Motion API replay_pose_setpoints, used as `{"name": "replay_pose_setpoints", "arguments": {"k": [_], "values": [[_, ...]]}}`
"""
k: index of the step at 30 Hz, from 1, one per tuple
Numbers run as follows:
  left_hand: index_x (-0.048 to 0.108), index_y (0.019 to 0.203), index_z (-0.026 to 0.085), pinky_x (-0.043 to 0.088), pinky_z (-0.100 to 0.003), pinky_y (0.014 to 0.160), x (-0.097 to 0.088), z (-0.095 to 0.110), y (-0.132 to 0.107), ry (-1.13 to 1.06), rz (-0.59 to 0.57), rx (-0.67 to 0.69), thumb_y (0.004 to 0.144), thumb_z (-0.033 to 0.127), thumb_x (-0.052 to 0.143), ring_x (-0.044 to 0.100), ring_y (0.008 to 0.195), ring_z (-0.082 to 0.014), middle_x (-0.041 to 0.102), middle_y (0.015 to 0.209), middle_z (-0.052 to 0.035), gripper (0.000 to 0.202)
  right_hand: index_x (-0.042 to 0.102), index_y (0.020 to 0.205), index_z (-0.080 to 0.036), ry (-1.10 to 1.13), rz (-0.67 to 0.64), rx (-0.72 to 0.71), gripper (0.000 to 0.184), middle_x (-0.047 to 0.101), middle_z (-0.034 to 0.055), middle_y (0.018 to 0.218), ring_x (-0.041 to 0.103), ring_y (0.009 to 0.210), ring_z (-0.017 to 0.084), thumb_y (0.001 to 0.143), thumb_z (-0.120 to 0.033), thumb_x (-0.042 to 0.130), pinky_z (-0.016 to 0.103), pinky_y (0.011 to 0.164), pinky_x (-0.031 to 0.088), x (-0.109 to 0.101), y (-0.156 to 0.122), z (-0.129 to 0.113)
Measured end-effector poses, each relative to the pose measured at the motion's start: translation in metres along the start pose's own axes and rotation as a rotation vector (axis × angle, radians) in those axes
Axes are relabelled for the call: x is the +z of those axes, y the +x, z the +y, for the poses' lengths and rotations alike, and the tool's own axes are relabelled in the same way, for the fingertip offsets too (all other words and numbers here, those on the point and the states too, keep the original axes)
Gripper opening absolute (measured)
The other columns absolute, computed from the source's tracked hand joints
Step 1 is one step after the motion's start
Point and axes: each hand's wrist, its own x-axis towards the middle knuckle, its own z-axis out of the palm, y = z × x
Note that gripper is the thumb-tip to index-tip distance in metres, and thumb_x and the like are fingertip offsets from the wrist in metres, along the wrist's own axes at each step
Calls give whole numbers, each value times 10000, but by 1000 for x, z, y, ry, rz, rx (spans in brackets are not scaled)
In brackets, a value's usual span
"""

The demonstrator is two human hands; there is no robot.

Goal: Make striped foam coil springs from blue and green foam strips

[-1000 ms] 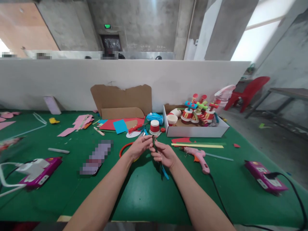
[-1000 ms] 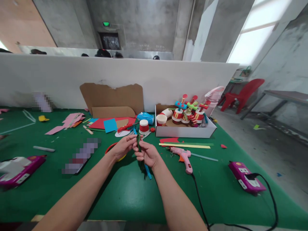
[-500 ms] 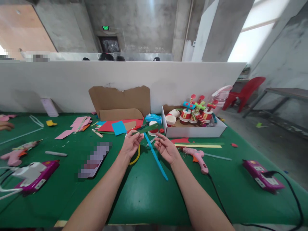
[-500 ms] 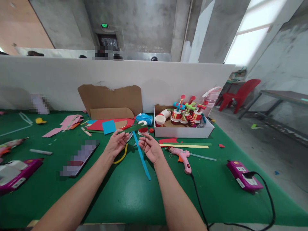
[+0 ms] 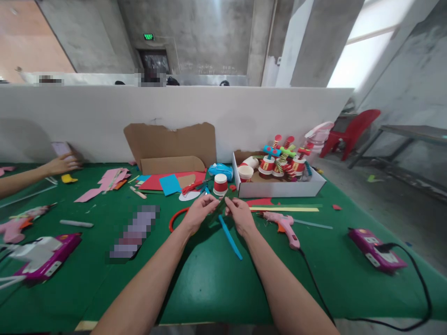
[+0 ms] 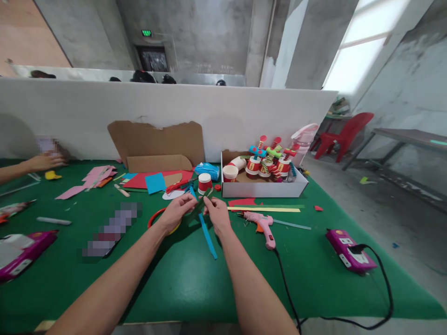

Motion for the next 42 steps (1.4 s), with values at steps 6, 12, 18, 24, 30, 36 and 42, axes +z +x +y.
{"name": "replay_pose_setpoints", "arguments": {"k": [6, 12, 18, 24, 30, 36, 42], "values": [[542, 700, 154, 359, -197, 534, -1, -7, 3, -35, 38, -24, 553, 387, 783, 478, 557, -73, 542, 624, 41, 365, 580, 670, -191, 12, 58, -53, 266, 508, -73, 460, 470, 431, 90, 611, -409, 722, 225, 479, 401, 5, -3, -2], [557, 661, 150, 341, -204, 495, -2, -10, 4, 11, 39, -20, 601, 437, 743, 457, 499, -75, 546, 573, 35, 347, 559, 646, -186, 23, 128, -55, 322, 493, -68, 440, 462, 415, 79, 682, -497, 635, 211, 473, 399, -2, 0, -7], [576, 691, 152, 291, -193, 480, -3, -11, 5, -7, 96, 4, 586, 454, 748, 408, 484, -62, 520, 541, 48, 363, 502, 614, -203, -162, -47, -86, 297, 513, -68, 421, 498, 387, 100, 670, -440, 671, 223, 459, 414, 5, -7, -4], [589, 673, 148, 324, -205, 515, -2, -9, 3, 22, 45, 20, 610, 433, 729, 445, 527, -76, 549, 584, 31, 323, 464, 616, -220, -256, -48, -141, 299, 539, -64, 442, 540, 419, 124, 712, -448, 632, 238, 479, 433, 3, -8, -4], [611, 701, 149, 386, -223, 551, -3, -10, 3, 24, 31, 29, 624, 432, 728, 505, 558, -97, 582, 619, 18, 316, 480, 579, -213, -365, -8, -163, 326, 486, -73, 439, 493, 394, 112, 653, -458, 683, 237, 451, 391, 0, -7, -5], [620, 733, 149, 441, -237, 552, -2, -8, 1, -40, -77, 0, 651, 450, 712, 542, 515, -101, 605, 621, 10, 325, 497, 629, -208, -278, -7, -97, 358, 532, -57, 520, 490, 428, 105, 599, -490, 717, 228, 419, 394, 1, -5, -3], [618, 737, 143, 454, -234, 555, -1, -8, 0, -54, -122, -15, 668, 460, 704, 550, 519, -99, 607, 624, 9, 335, 541, 696, -190, -148, -37, -48, 373, 525, -58, 553, 520, 477, 104, 568, -474, 746, 217, 450, 424, 2, -5, -4]]}}
